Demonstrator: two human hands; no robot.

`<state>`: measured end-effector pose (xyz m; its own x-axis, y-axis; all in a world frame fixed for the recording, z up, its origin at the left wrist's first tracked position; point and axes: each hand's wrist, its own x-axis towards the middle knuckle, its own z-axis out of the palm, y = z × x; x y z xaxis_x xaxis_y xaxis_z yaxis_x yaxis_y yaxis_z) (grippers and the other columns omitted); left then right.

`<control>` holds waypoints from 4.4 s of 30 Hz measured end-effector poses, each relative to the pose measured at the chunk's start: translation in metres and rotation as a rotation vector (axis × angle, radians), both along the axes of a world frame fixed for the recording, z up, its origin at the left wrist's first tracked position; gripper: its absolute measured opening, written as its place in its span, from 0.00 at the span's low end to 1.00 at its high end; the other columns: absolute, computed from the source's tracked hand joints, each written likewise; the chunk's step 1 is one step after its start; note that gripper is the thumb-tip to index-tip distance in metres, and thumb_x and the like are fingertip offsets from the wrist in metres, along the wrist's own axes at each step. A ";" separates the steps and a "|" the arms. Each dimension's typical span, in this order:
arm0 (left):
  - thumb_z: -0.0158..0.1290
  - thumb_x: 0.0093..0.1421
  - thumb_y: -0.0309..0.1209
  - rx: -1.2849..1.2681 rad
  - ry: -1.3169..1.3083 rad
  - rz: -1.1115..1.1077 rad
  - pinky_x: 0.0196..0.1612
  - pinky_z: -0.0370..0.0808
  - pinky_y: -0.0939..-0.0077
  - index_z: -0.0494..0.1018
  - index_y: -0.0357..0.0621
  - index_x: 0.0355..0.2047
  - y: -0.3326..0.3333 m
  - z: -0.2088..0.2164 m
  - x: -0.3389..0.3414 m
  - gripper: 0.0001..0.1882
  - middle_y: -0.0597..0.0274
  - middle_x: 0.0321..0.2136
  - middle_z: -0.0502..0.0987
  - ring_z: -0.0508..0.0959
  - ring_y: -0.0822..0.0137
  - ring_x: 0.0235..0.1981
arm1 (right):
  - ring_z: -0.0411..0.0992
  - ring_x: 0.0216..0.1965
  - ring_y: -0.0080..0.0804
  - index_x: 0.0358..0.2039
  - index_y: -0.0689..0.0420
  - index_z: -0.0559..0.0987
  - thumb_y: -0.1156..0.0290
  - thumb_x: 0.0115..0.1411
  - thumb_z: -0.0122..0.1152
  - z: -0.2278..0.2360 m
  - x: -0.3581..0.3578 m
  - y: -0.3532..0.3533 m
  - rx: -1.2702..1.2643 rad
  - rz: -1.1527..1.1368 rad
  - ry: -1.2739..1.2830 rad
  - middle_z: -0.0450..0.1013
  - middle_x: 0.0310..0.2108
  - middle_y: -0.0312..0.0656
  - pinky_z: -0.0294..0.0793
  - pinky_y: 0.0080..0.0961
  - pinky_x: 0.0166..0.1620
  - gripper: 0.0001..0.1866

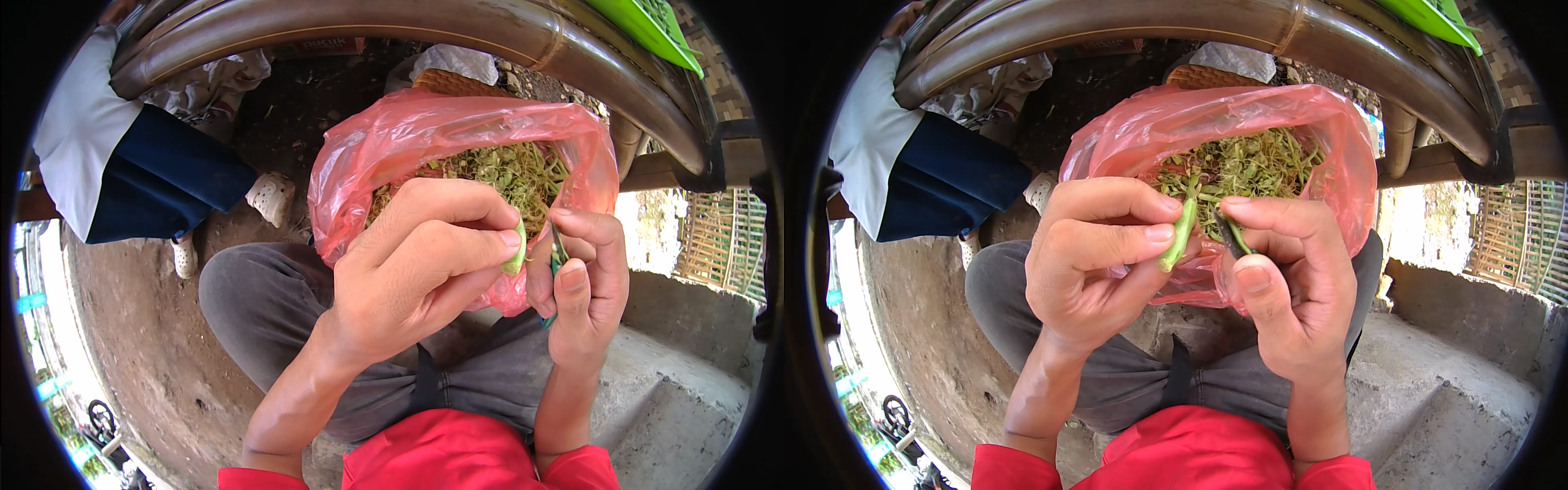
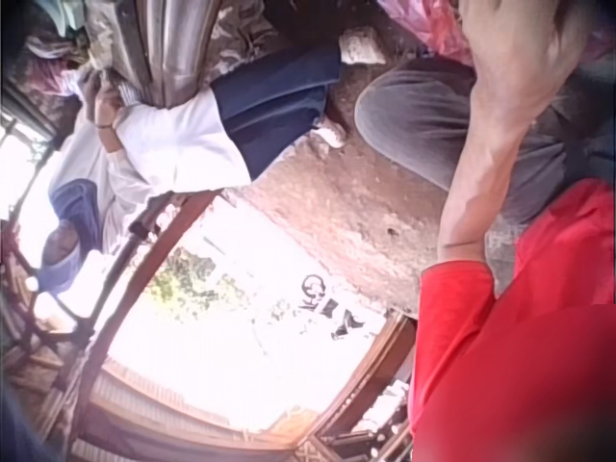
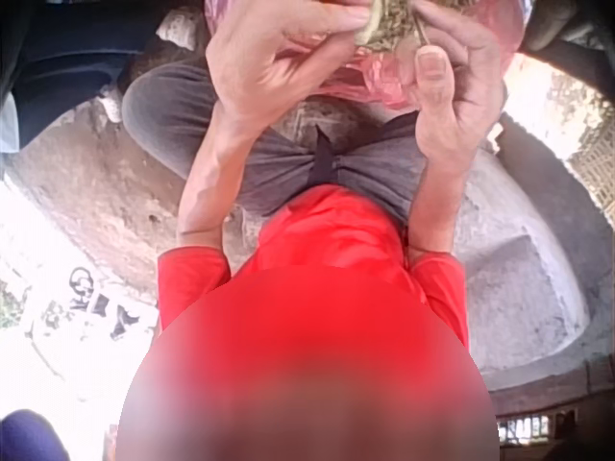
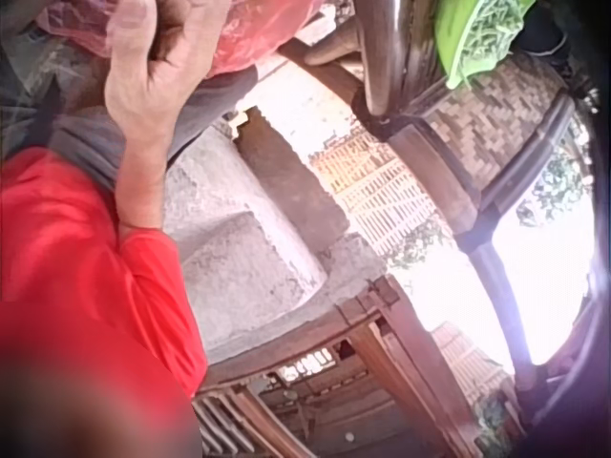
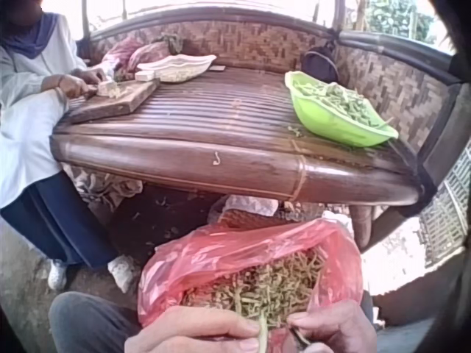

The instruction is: The person sits and repeatedly picks green beans from a red plastic bag, trims the ends with a small knife, and places the trimmed beans into a green tray on a bamboo table. The person works one bean at a time, discarding trimmings into the bag.

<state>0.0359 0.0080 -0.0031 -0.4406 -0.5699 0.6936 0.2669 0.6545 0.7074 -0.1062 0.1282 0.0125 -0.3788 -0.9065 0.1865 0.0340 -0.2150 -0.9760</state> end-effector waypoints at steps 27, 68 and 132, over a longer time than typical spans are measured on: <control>0.66 0.49 0.11 -0.086 -0.089 0.030 0.39 0.81 0.76 0.75 0.41 0.37 -0.001 0.000 0.002 0.18 0.49 0.40 0.81 0.83 0.63 0.38 | 0.75 0.40 0.21 0.51 0.65 0.75 0.69 0.68 0.63 0.002 0.008 0.006 0.026 0.001 0.072 0.77 0.44 0.43 0.75 0.17 0.43 0.16; 0.56 0.66 0.19 1.152 0.160 -0.562 0.45 0.77 0.79 0.73 0.39 0.53 0.012 -0.003 0.000 0.15 0.63 0.45 0.78 0.78 0.77 0.41 | 0.70 0.28 0.17 0.63 0.67 0.66 0.61 0.69 0.62 0.002 0.003 -0.002 0.004 0.056 0.083 0.73 0.31 0.36 0.68 0.14 0.34 0.30; 0.63 0.49 0.10 -0.063 -0.083 0.088 0.57 0.80 0.53 0.75 0.39 0.31 0.004 -0.005 -0.001 0.13 0.54 0.36 0.80 0.82 0.65 0.38 | 0.54 0.16 0.12 0.53 0.58 0.70 0.54 0.73 0.53 -0.006 0.009 -0.003 0.049 0.094 -0.075 0.64 0.19 0.32 0.52 0.13 0.19 0.20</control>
